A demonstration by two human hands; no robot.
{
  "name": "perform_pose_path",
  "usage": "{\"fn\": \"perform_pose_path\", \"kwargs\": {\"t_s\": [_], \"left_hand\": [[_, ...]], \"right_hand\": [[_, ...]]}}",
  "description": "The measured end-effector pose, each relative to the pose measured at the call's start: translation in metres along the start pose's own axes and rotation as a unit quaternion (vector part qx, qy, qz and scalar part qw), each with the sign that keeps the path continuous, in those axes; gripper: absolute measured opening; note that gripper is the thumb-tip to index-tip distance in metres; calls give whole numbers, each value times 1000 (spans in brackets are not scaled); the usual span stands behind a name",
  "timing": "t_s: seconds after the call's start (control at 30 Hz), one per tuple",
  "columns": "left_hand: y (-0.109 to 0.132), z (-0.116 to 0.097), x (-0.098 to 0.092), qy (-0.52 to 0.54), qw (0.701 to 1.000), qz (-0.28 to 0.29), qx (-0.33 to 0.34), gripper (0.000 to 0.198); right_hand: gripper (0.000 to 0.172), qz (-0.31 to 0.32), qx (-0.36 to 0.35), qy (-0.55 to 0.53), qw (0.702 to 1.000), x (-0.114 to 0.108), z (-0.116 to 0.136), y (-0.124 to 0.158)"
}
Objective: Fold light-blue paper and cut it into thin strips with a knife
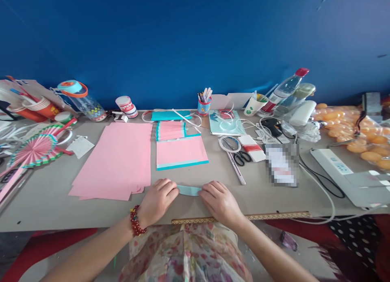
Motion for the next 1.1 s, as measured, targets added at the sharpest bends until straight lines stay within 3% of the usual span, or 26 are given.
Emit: {"fn": "perform_pose_path", "kwargs": {"t_s": [0.2, 0.33, 0.5, 0.67, 0.83, 1.1], "left_hand": [[-6, -2, 3, -48, 998, 3, 34, 18], [-10, 6, 3, 15, 999, 29, 12, 14], [-12, 20, -1, 105, 994, 15, -40, 15], [-15, 26, -1, 147, 988, 20, -49, 13], [-9, 38, -7, 207, 975, 21, -75, 15], [0, 46, -7, 181, 976, 18, -116, 17]], "right_hand": [[20, -21, -12, 11, 1000, 8, 3, 0], [20, -17, 29, -31, 999, 5, -2, -5], [16, 16, 71, -23, 997, 0, 3, -16], [13, 56, 70, 5, 996, 12, 17, -36], [11, 96, 106, -40, 989, 18, 12, -48], [12, 132, 152, -15, 979, 18, 13, -53]]}}
Point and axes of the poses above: each hand's wrist, its own y-axis away from the middle knuckle, its own x-axis out of the palm, z = x × y, the point moved 6 cm from there along -y, towards the middle knuckle, and after that the axes turned 5 degrees about x, right-handed, at the moved point
